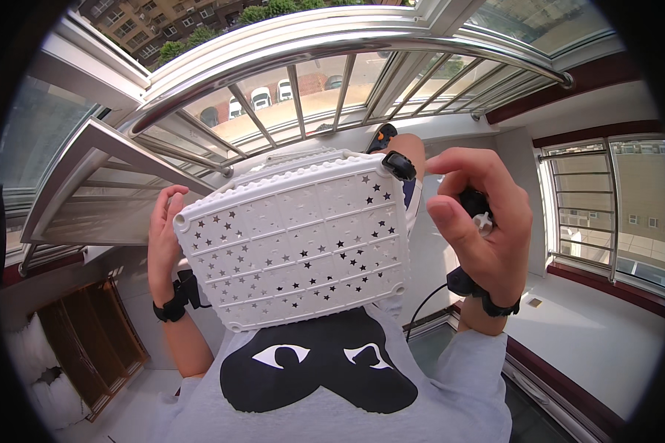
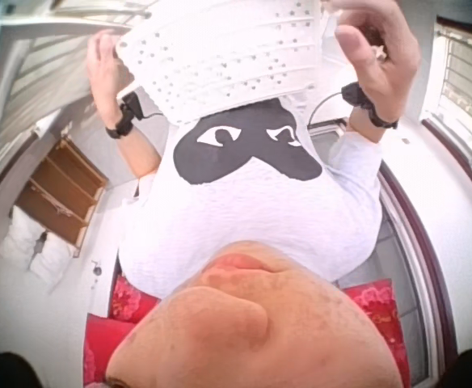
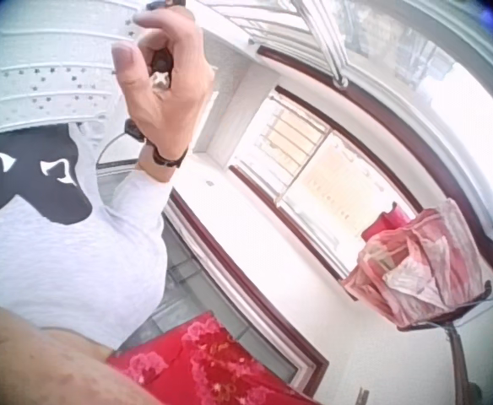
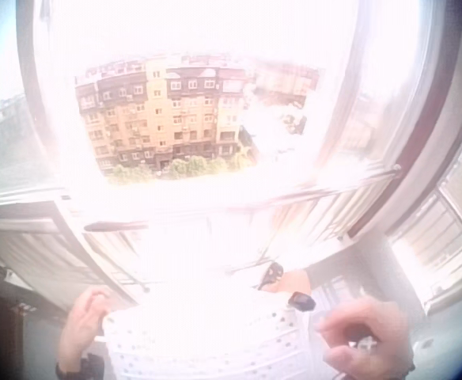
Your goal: Assembling a white plastic multi-tier storage rack on a balcony.
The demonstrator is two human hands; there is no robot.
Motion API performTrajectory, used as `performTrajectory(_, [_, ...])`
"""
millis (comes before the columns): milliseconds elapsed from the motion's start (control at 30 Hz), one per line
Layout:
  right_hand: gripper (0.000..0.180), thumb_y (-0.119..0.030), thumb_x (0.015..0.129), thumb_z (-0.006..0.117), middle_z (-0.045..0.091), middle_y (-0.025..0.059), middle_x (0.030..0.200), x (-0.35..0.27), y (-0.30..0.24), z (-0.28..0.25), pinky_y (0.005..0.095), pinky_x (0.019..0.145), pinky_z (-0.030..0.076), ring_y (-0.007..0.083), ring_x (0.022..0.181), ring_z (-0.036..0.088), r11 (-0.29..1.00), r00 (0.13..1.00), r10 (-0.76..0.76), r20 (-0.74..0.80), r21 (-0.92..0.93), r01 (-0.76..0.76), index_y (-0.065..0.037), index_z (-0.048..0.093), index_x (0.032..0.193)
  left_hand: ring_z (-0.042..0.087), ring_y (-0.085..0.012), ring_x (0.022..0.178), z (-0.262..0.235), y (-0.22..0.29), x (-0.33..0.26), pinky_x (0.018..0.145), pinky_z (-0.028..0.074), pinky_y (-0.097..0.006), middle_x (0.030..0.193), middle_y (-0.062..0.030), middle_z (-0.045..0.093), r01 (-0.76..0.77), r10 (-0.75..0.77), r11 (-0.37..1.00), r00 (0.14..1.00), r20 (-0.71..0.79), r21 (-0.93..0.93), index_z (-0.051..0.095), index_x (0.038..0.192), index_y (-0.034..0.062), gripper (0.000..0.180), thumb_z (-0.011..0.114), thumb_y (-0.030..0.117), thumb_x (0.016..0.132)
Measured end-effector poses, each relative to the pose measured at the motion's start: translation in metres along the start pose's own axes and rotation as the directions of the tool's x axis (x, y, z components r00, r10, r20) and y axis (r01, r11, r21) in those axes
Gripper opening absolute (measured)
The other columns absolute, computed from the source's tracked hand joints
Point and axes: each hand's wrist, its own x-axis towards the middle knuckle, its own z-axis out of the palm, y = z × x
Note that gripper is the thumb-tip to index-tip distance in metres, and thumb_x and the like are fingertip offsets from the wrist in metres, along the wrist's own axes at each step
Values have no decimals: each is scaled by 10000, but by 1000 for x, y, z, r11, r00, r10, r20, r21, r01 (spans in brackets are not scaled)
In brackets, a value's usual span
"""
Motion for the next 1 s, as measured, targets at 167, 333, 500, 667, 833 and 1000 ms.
performTrajectory(167, [378, -290, 1024, 466, 498, 16, 723, 7, 6, 40, 210, 481, 400, 97, 650, 513, 547, 894, -86, 439, 771, -326, -15, 442, 1282, 487, -70, 730, -3, 41, -36, 689, 398, -220, 740, 14, 522, -258, 299, 934, 944, -142, 249, 589, 1080, 22, 237, 526, 228, 981])
performTrajectory(333, [414, -350, 1044, 362, 495, 76, 815, 14, 4, 49, 215, 362, 407, 158, 653, 541, 184, 807, 242, 538, 792, -583, -15, 417, 1283, 512, -124, 655, 32, 101, -69, 645, 415, -264, 783, -26, 560, -642, 546, 744, 744, 385, 187, 609, 1145, 41, 309, 668, 128, 854])
performTrajectory(500, [403, -352, 1042, 357, 520, 83, 938, 8, 10, 58, 212, 372, 411, 138, 659, 545, 149, 807, 301, 508, 811, -566, -59, 392, 1316, 554, -205, 646, 89, 138, -56, 617, 435, -314, 788, -49, 579, -842, 525, 508, 470, 709, 182, 566, 1232, 60, 522, 773, 186, 769])
performTrajectory(667, [468, -360, 1040, 369, 541, 81, 1057, -2, 16, 60, 224, 396, 447, 141, 785, 575, 278, 826, 199, 527, 777, -564, -57, 341, 1395, 605, -244, 681, 105, 129, -61, 600, 465, -357, 763, -66, 585, -853, 486, 465, 468, 738, 236, 488, 1303, 62, 619, 759, 94, 748])
performTrajectory(833, [527, -348, 1051, 335, 501, 120, 1229, -12, 13, 73, 187, 417, 452, 105, 724, 570, 327, 808, 162, 566, 742, -585, -79, 239, 1494, 624, -260, 699, 93, 119, -60, 600, 480, -389, 766, -87, 594, -790, 322, 562, 483, 815, 246, 505, 1237, 46, 524, 656, -35, 742])
performTrajectory(1000, [502, -300, 1032, 406, 517, 101, 1271, -11, -1, 86, 190, 399, 449, 119, 774, 605, 215, 799, 229, 556, 771, -599, -32, 324, 1449, 636, -253, 683, 79, 126, -67, 572, 497, -365, 793, -79, 596, -829, 360, 511, 445, 820, 226, 484, 1242, 65, 503, 684, 90, 781])
